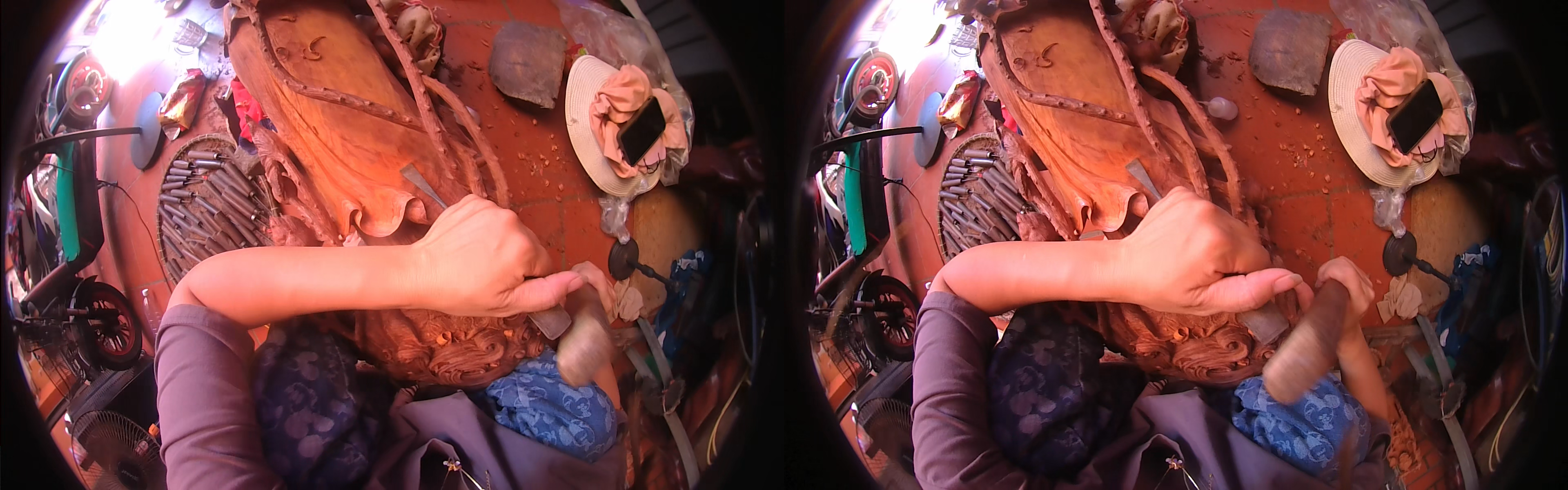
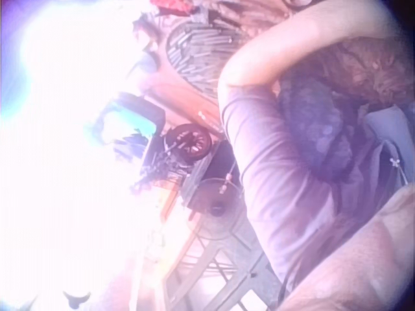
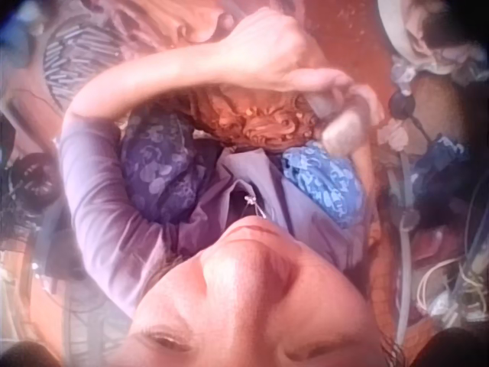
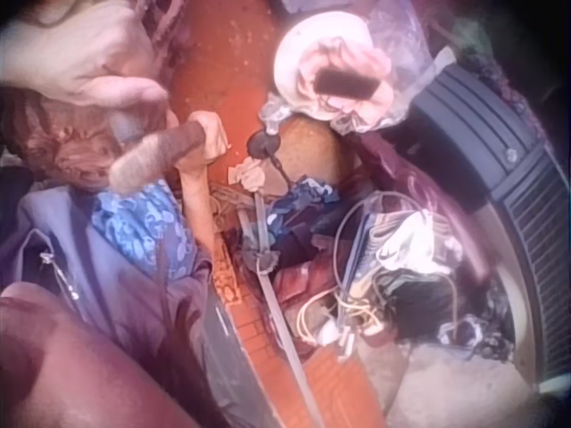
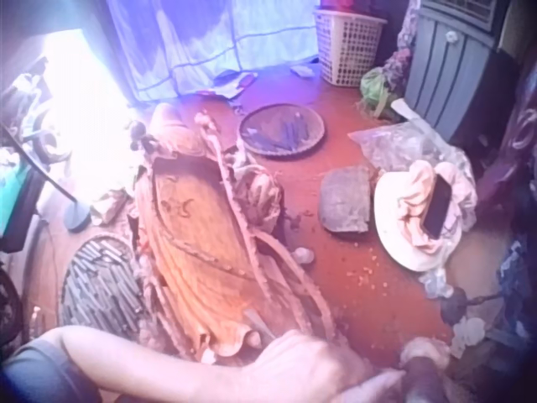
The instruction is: The person carves a large piece of wood using a chisel and mallet. They repeatedly strike the chisel to shape the wood and occasionally switch chisels from a nearby tray.
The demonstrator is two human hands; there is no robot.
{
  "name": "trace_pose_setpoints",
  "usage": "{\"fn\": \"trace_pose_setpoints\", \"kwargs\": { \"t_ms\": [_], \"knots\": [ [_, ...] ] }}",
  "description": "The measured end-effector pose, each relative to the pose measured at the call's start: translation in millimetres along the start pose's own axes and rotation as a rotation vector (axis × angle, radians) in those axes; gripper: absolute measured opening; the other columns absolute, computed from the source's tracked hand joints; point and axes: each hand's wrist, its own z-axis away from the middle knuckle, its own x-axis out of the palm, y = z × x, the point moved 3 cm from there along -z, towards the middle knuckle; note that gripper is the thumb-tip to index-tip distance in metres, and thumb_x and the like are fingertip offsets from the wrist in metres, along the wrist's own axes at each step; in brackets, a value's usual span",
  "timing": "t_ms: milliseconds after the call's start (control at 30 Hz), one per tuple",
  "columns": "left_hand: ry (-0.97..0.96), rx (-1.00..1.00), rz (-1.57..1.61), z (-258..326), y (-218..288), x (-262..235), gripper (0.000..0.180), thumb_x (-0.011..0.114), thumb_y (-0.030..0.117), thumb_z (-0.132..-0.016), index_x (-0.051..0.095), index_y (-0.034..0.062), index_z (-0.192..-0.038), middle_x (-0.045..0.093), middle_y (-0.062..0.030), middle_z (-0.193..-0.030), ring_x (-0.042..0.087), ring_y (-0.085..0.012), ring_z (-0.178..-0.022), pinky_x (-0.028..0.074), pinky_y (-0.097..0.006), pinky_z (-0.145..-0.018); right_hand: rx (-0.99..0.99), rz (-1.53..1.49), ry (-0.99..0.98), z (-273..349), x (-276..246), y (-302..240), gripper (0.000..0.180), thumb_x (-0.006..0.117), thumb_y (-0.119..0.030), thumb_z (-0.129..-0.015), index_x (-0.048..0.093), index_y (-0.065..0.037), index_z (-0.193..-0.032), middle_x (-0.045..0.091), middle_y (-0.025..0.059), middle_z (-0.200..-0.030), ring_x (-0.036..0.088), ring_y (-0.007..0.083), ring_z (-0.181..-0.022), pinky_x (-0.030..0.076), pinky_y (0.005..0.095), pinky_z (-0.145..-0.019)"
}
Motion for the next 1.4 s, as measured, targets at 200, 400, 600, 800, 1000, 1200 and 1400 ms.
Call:
{"fn": "trace_pose_setpoints", "kwargs": {
  "t_ms": [200, 400, 600, 800, 1000, 1200, 1400],
  "knots": [
    [0.032, 0.073, 0.044, 3, 14, 5, 0.048, 0.062, 0.040, -0.096, 0.065, 0.0079, -0.061, 0.058, -0.0090, -0.056, 0.057, -0.0316, -0.048, 0.042, -0.042, -0.043, -0.796, 0.264, -0.591, -31, -14, 3, 0.034, 0.076, 0.003, -0.073, 0.047, -0.007, -0.088, 0.052, 0.0062, -0.072, 0.051, 0.0202, -0.063, 0.043, 0.0340, -0.058],
    [-0.036, 0.025, 0.038, 0, 9, 0, 0.045, 0.061, 0.040, -0.097, 0.068, 0.0086, -0.065, 0.058, -0.0095, -0.055, 0.056, -0.0327, -0.047, 0.042, -0.043, -0.042, -0.775, 0.246, -0.591, -26, -18, 13, 0.029, 0.071, 0.005, -0.072, 0.047, -0.009, -0.080, 0.046, 0.0037, -0.071, 0.048, 0.0154, -0.063, 0.042, 0.0322, -0.057],
    [-0.009, -0.014, 0.077, -6, 7, 0, 0.042, 0.062, 0.038, -0.096, 0.071, 0.0088, -0.068, 0.061, -0.0095, -0.057, 0.057, -0.0329, -0.048, 0.042, -0.042, -0.043, -0.887, 0.190, -0.520, -40, -22, 30, 0.025, 0.067, 0.006, -0.075, 0.048, -0.010, -0.080, 0.048, 0.0054, -0.071, 0.049, 0.0161, -0.061, 0.042, 0.0317, -0.057],
    [0.020, -0.023, 0.031, -1, -4, -4, 0.045, 0.063, 0.038, -0.096, 0.068, 0.0081, -0.063, 0.060, -0.0083, -0.056, 0.056, -0.0327, -0.047, 0.040, -0.042, -0.043, -0.990, 0.144, -0.528, -44, -25, 23, 0.030, 0.073, 0.004, -0.074, 0.048, -0.007, -0.086, 0.052, 0.0073, -0.070, 0.052, 0.0206, -0.058, 0.043, 0.0336, -0.055],
    [0.029, -0.006, 0.047, 0, -3, -4, 0.048, 0.064, 0.039, -0.095, 0.065, 0.0075, -0.059, 0.058, -0.0081, -0.055, 0.055, -0.0322, -0.046, 0.039, -0.042, -0.042, -0.999, 0.593, -0.353, -41, -12, 16, 0.029, 0.075, 0.000, -0.074, 0.047, -0.007, -0.079, 0.050, 0.0059, -0.064, 0.051, 0.0206, -0.053, 0.041, 0.0335, -0.050],
    [0.020, 0.001, 0.005, 0, -3, -3, 0.049, 0.065, 0.040, -0.095, 0.063, 0.0077, -0.057, 0.056, -0.0082, -0.053, 0.054, -0.0326, -0.045, 0.040, -0.042, -0.041, -0.933, 0.402, -0.372, -40, -23, 27, 0.031, 0.077, 0.002, -0.070, 0.049, -0.008, -0.081, 0.048, 0.0060, -0.065, 0.051, 0.0225, -0.055, 0.041, 0.0352, -0.052],
    [-0.025, 0.004, -0.044, -1, -1, -5, 0.049, 0.064, 0.041, -0.095, 0.065, 0.0081, -0.059, 0.058, -0.0078, -0.053, 0.055, -0.0323, -0.045, 0.042, -0.041, -0.042, -0.957, 0.090, -0.416, -45, -24, 38, 0.034, 0.080, 0.003, -0.069, 0.050, -0.007, -0.083, 0.055, 0.0091, -0.071, 0.057, 0.0260, -0.061, 0.044, 0.0366, -0.056]
  ]
}}
